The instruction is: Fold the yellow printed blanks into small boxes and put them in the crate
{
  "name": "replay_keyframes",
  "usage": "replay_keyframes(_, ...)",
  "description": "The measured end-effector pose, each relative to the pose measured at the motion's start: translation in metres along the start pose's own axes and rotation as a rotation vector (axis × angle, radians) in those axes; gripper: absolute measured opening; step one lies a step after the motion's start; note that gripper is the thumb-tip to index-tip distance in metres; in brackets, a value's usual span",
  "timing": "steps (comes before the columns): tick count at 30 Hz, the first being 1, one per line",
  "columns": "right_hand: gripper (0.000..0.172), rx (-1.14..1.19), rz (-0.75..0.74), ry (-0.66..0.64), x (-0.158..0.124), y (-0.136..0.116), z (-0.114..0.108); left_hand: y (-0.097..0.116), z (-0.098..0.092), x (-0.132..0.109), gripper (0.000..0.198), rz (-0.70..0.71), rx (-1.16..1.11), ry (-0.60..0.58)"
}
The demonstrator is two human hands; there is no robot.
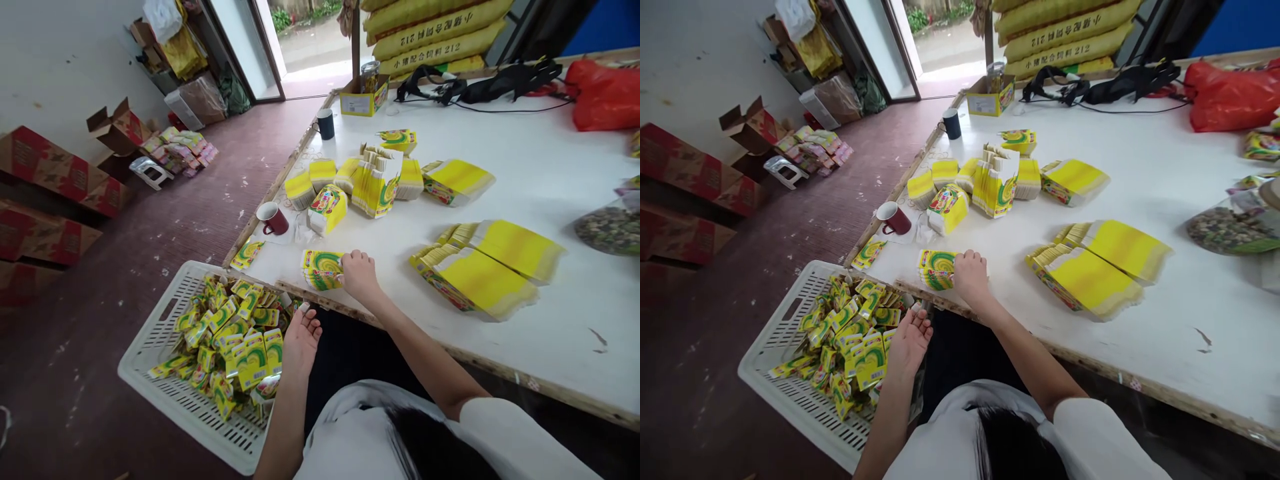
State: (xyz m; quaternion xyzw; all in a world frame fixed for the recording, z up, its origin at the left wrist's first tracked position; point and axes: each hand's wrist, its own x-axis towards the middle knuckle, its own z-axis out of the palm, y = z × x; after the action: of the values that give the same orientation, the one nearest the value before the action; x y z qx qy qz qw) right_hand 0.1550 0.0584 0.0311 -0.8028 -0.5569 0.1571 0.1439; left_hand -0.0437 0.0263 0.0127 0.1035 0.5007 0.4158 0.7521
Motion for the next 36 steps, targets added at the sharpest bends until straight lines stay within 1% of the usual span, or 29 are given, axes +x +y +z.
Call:
replay_keyframes(4,0.027,0.064,-0.032,0.017,0.0,-0.001,-0.003,-0.004,-0.012,0.005,0.028,0.043,0.048,-0.034)
replay_keyframes(6,0.024,0.099,-0.04,0.025,-0.007,-0.001,-0.004,-0.008,-0.012,0.006,0.035,0.074,0.097,-0.063)
replay_keyframes(8,0.022,0.195,-0.073,0.03,-0.018,-0.001,-0.004,-0.012,-0.007,0.004,0.044,0.136,0.124,-0.114)
replay_keyframes(10,0.021,0.361,-0.185,-0.029,-0.033,-0.002,-0.003,-0.013,0.002,0.001,0.05,0.24,0.098,-0.156)
replay_keyframes(12,0.026,0.592,-0.343,-0.172,-0.051,-0.008,0.002,-0.011,0.014,-0.003,0.051,0.357,0.041,-0.169)
replay_keyframes(14,0.03,0.784,-0.437,-0.304,-0.068,-0.016,0.009,-0.005,0.024,-0.007,0.047,0.46,-0.015,-0.175)
replay_keyframes(15,0.033,0.869,-0.445,-0.334,-0.076,-0.02,0.013,-0.002,0.028,-0.007,0.044,0.505,-0.043,-0.19)
replay_keyframes(17,0.038,0.976,-0.414,-0.33,-0.086,-0.028,0.02,0.004,0.032,-0.006,0.044,0.567,-0.084,-0.215)
replay_keyframes(19,0.041,1.031,-0.381,-0.325,-0.091,-0.032,0.024,0.004,0.031,-0.003,0.051,0.591,-0.077,-0.193)
replay_keyframes(20,0.039,1.047,-0.365,-0.328,-0.091,-0.031,0.025,0.003,0.029,-0.001,0.056,0.593,-0.038,-0.171)
replay_keyframes(23,0.027,1.048,-0.333,-0.309,-0.084,-0.022,0.022,-0.006,0.021,0.0,0.065,0.616,0.151,-0.119)
replay_keyframes(25,0.015,1.024,-0.345,-0.264,-0.078,-0.012,0.019,-0.011,0.015,-0.001,0.06,0.637,0.26,-0.06)
replay_keyframes(27,0.006,0.991,-0.383,-0.226,-0.073,-0.002,0.015,-0.012,0.01,-0.004,0.051,0.638,0.307,0.025)
replay_keyframes(28,0.007,0.969,-0.399,-0.206,-0.072,0.003,0.013,-0.01,0.008,-0.005,0.048,0.624,0.323,0.05)
replay_keyframes(29,0.01,0.942,-0.415,-0.183,-0.071,0.007,0.011,-0.006,0.006,-0.007,0.047,0.601,0.338,0.046)
replay_keyframes(31,0.018,0.863,-0.457,-0.122,-0.069,0.014,0.005,0.007,0.002,-0.011,0.054,0.567,0.35,-0.04)
replay_keyframes(34,0.026,0.676,-0.577,-0.035,-0.07,0.019,-0.006,0.034,-0.005,-0.018,0.084,0.562,0.355,-0.234)
replay_keyframes(35,0.027,0.609,-0.632,-0.023,-0.071,0.019,-0.009,0.041,-0.007,-0.021,0.092,0.554,0.408,-0.286)
replay_keyframes(36,0.028,0.556,-0.691,-0.018,-0.072,0.018,-0.011,0.046,-0.008,-0.024,0.096,0.529,0.522,-0.337)
